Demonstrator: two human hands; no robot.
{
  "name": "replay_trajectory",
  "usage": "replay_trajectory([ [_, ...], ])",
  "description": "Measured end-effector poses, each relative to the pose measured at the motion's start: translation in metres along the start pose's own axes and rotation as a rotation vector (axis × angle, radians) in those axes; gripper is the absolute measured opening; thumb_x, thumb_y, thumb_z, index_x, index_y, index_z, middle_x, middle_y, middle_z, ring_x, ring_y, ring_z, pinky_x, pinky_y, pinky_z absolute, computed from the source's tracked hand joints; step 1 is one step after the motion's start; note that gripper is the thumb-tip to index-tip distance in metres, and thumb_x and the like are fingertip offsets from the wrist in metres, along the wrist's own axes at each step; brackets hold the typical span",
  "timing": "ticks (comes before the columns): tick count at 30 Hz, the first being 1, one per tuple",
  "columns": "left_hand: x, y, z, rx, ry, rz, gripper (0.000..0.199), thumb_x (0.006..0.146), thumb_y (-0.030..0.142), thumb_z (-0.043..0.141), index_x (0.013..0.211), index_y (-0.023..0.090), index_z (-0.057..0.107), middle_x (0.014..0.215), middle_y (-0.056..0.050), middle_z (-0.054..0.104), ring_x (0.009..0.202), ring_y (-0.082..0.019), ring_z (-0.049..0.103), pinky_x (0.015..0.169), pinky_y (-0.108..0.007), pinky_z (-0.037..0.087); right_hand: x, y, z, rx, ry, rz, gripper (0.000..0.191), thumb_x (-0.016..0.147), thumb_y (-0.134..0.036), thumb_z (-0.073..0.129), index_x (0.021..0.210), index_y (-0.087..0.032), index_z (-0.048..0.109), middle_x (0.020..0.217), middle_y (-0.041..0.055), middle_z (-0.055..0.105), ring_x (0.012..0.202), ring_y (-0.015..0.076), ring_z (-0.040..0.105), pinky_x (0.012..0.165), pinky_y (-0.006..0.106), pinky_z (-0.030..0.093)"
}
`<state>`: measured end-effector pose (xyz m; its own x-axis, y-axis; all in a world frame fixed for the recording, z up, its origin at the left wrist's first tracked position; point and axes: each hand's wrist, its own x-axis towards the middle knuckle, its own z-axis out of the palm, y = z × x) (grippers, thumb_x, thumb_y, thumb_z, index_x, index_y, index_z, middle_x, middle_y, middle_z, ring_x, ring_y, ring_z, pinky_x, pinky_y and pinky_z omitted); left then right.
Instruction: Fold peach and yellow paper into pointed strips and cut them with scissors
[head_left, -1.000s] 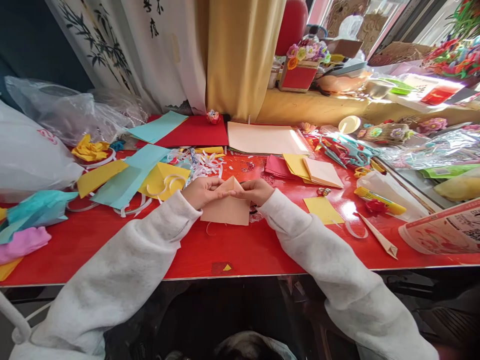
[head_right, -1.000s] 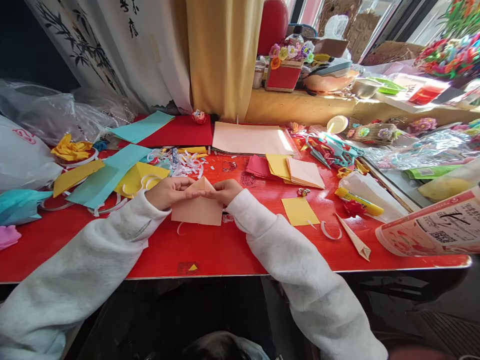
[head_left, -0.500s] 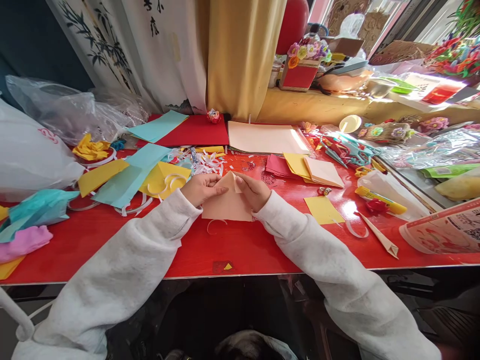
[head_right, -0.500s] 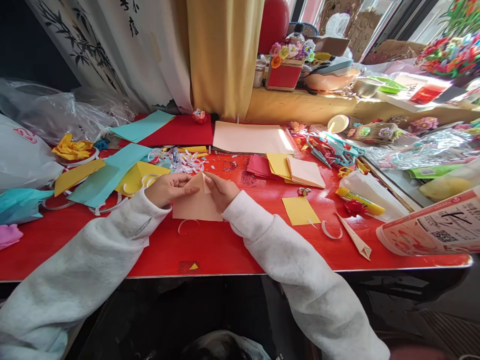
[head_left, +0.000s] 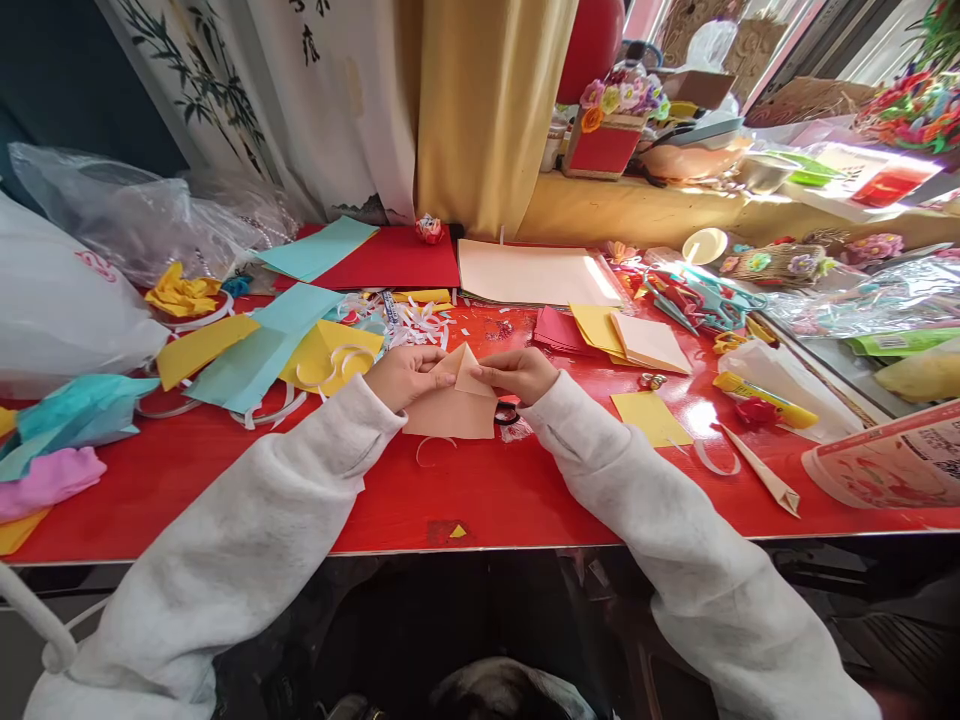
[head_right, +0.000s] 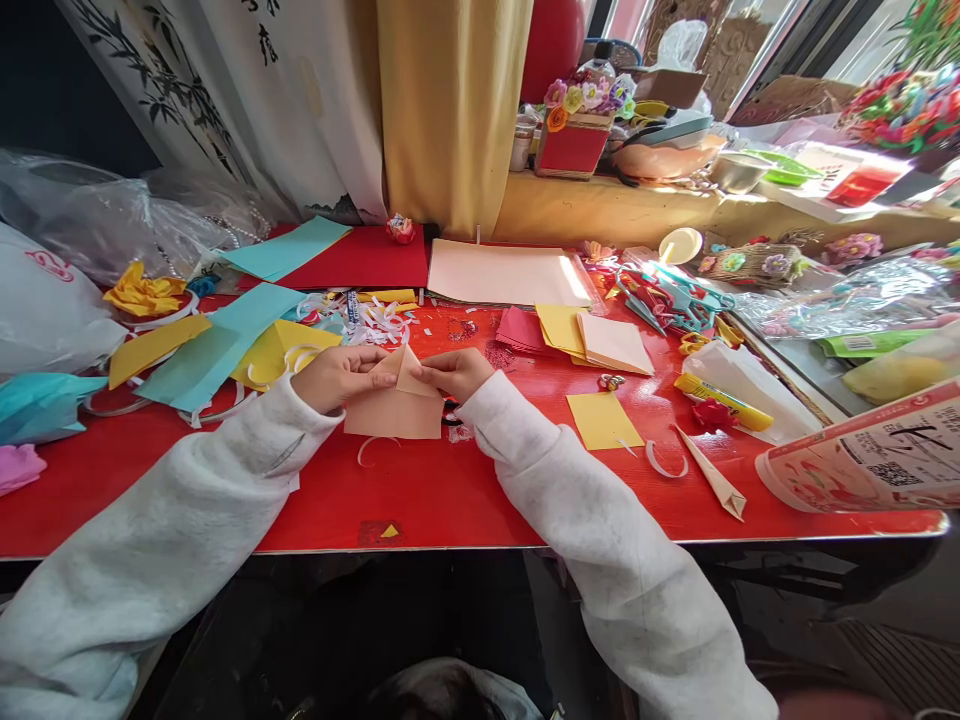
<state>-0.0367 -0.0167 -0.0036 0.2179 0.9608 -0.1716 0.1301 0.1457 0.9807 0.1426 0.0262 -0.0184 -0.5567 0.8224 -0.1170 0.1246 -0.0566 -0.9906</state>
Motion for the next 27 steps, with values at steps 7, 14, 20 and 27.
replay_trajectory([
  [7, 0.000, 0.001, 0.000, 0.048, 0.023, 0.029, 0.045, 0.053, 0.045, 0.073, 0.084, 0.014, 0.063, 0.073, -0.003, 0.067, 0.073, -0.020, 0.062, 0.062, -0.027, 0.046, 0.002, 0.004, -0.002, -0.129, -0.022, -0.054, 0.030, 0.059, -0.043, 0.069, 0.065, -0.014, 0.063, 0.057, -0.0013, 0.055, 0.058, 0.0115, 0.052, 0.050, 0.021, 0.040],
  [14, -0.001, 0.006, 0.004, -0.038, 0.032, 0.006, 0.050, 0.048, 0.044, 0.075, 0.085, 0.013, 0.064, 0.077, -0.003, 0.068, 0.076, -0.020, 0.062, 0.064, -0.028, 0.048, 0.002, 0.000, 0.000, -0.029, -0.068, -0.035, 0.027, 0.051, -0.036, 0.074, 0.062, -0.015, 0.061, 0.058, -0.0023, 0.057, 0.059, 0.0112, 0.053, 0.054, 0.022, 0.041],
  [20, 0.000, 0.003, 0.001, -0.019, 0.037, 0.010, 0.049, 0.049, 0.043, 0.075, 0.086, 0.014, 0.062, 0.071, -0.002, 0.067, 0.070, -0.019, 0.062, 0.062, -0.027, 0.048, 0.000, -0.005, 0.001, 0.086, -0.077, 0.003, 0.025, 0.048, -0.027, 0.076, 0.066, -0.015, 0.064, 0.062, -0.0015, 0.062, 0.063, 0.0121, 0.057, 0.058, 0.022, 0.044],
  [27, 0.002, -0.001, -0.002, -0.012, 0.005, 0.003, 0.049, 0.051, 0.040, 0.074, 0.091, 0.014, 0.061, 0.070, -0.002, 0.067, 0.069, -0.020, 0.063, 0.061, -0.029, 0.049, 0.000, -0.007, -0.003, 0.083, -0.092, 0.049, 0.048, 0.049, -0.022, 0.075, 0.095, -0.014, 0.061, 0.060, -0.0027, 0.062, 0.058, 0.0129, 0.058, 0.054, 0.023, 0.044],
])
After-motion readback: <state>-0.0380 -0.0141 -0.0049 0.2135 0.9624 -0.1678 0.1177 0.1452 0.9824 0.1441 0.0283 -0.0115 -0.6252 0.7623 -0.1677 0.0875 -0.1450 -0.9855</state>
